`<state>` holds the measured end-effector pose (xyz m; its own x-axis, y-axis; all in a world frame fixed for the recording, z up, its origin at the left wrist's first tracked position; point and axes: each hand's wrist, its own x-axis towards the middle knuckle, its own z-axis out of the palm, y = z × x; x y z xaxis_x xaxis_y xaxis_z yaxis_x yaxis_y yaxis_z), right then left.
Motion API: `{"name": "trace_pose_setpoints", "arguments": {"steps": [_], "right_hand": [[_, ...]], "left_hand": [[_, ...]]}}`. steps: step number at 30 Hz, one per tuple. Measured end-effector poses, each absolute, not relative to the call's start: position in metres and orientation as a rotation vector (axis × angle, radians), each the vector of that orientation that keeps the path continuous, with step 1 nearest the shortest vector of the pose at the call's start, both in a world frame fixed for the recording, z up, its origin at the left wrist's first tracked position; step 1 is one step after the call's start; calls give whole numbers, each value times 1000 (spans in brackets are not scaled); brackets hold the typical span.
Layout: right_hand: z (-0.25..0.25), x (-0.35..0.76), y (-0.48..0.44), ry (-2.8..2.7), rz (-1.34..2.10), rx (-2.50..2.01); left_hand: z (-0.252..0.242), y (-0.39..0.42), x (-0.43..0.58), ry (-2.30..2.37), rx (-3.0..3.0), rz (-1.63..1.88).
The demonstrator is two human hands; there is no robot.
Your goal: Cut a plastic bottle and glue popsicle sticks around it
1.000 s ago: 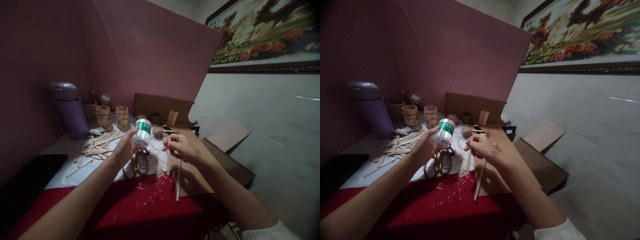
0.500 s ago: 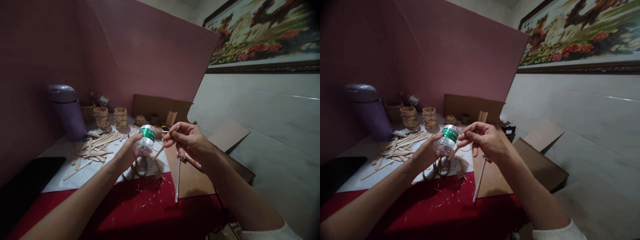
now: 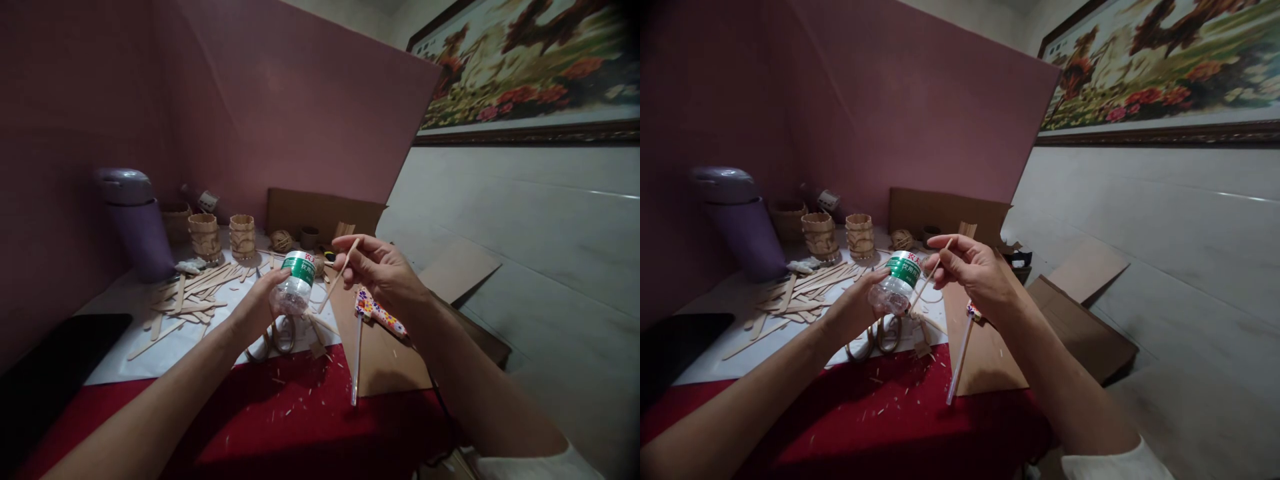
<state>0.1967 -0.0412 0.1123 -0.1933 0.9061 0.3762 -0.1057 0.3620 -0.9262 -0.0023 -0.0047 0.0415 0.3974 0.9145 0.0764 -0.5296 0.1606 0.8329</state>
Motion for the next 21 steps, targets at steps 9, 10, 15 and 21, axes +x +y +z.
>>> {"name": "trace_pose_setpoints", "arguments": {"steps": [9,10,15,21], "right_hand": [[104,188,-30,-1325,1165,-818],[104,186,-27,-1311,1170,-826],[101,175,-17,-1275,1193,-826],[99,166,-6,-1235,1076,-844]], "left_hand": [[41,-5,-1,467,929,1049],[41,-6,-1,470,928,1048],[44,-9,-1,522,937,1032],[43,-13,1,518,931,983]]}}
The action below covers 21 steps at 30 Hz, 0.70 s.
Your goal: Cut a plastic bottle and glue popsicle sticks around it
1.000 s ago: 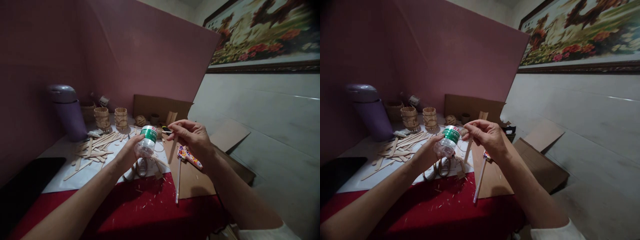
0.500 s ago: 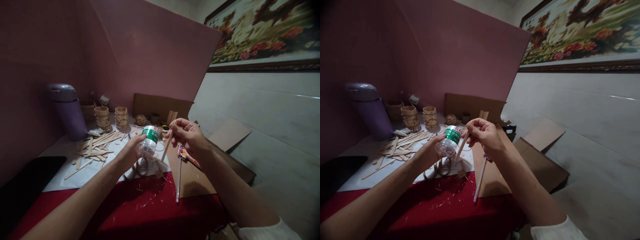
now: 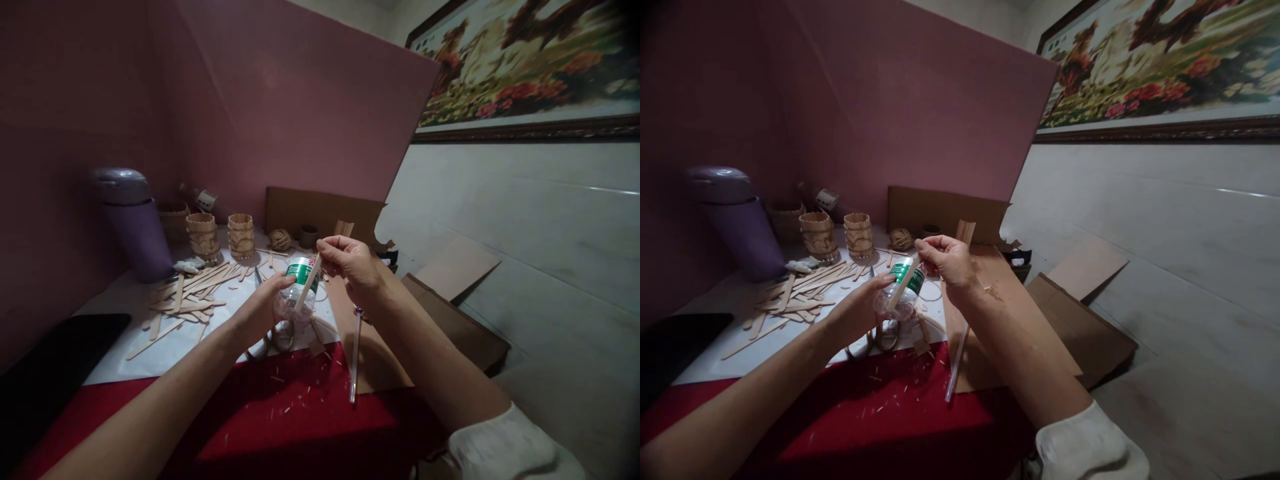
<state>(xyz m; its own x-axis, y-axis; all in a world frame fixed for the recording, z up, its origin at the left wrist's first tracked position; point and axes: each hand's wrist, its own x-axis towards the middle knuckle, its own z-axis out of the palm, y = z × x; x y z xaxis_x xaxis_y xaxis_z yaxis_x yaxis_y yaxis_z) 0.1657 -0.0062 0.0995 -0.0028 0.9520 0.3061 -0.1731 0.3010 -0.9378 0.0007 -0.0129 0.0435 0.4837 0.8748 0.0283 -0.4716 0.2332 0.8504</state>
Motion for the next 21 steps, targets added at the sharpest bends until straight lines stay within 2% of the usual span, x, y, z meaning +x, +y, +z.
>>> {"name": "trace_pose_setpoints", "arguments": {"steps": [21], "right_hand": [[92,158,-4,-1204,1144,-987]], "left_hand": [[43,-15,2,516,945,920]]}}
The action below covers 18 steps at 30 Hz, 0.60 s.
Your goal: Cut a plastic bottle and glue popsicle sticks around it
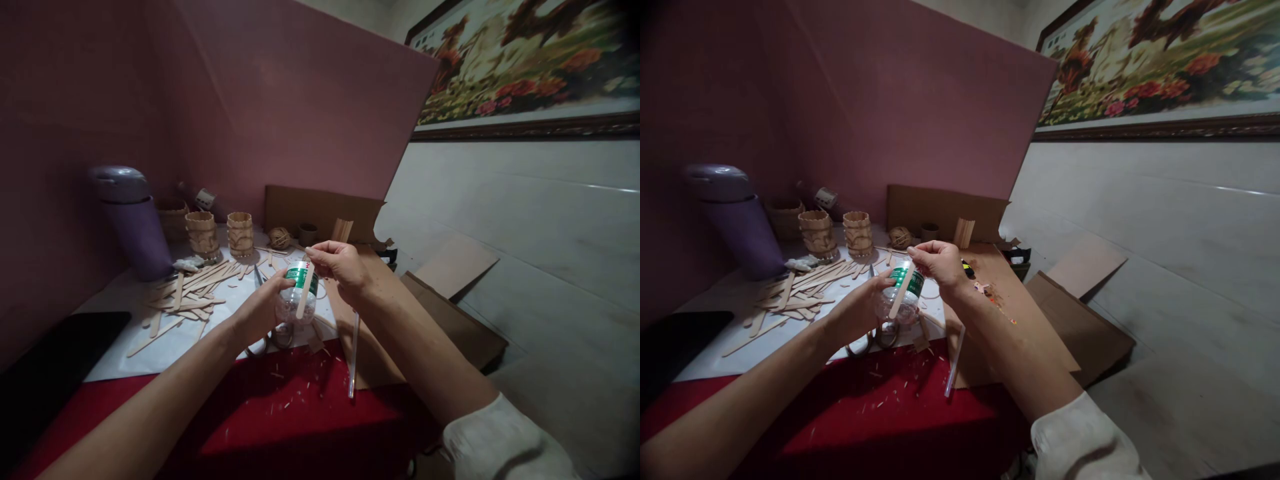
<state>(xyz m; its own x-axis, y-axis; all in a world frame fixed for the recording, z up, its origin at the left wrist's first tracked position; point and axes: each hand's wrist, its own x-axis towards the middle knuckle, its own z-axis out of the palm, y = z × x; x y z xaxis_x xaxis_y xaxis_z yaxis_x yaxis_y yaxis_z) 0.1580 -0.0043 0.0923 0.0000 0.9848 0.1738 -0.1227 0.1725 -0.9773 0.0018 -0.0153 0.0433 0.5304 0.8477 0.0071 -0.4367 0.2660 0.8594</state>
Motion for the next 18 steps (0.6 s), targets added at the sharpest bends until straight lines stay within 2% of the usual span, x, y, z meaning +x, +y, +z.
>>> {"name": "trace_pose_setpoints", "arguments": {"steps": [18], "right_hand": [[91,160,0,-1233,1117,-1005]], "left_hand": [[41,-14,0,510,992,884]]}}
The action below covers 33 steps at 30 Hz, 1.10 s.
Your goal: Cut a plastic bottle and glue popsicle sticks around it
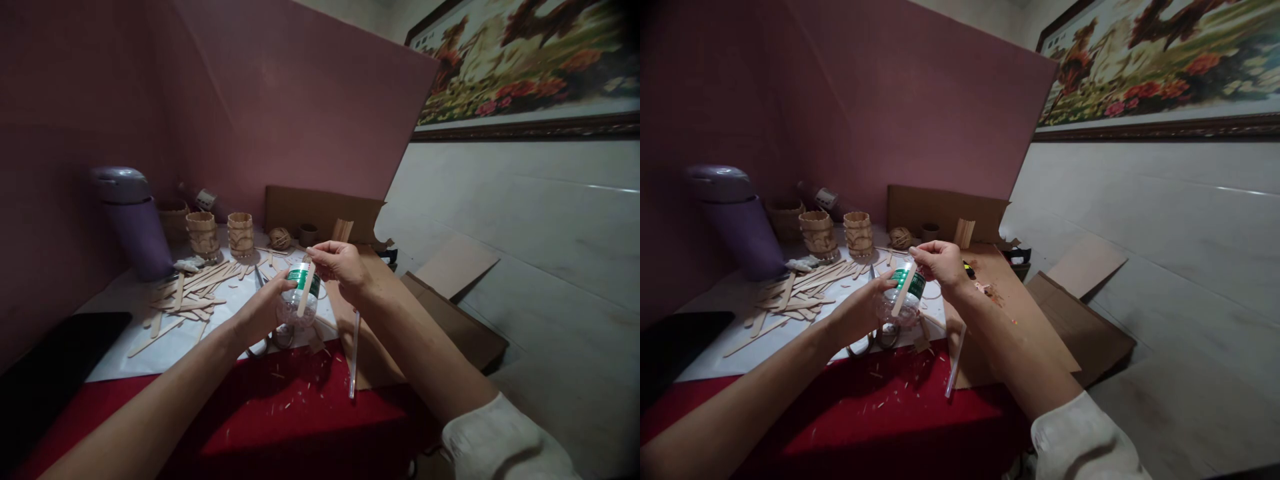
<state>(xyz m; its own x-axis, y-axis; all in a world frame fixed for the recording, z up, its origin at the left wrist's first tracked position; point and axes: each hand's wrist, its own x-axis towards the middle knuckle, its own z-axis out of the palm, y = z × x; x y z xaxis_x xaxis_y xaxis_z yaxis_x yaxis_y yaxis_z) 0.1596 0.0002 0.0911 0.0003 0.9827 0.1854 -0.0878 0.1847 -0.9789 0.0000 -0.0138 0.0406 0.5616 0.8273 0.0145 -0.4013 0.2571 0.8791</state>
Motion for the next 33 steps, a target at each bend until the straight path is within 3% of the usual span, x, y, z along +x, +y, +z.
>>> {"name": "trace_pose_setpoints", "arguments": {"steps": [33], "right_hand": [[82,152,0,-1208,1010,-1076]], "left_hand": [[31,-11,3,552,1162,1008]]}}
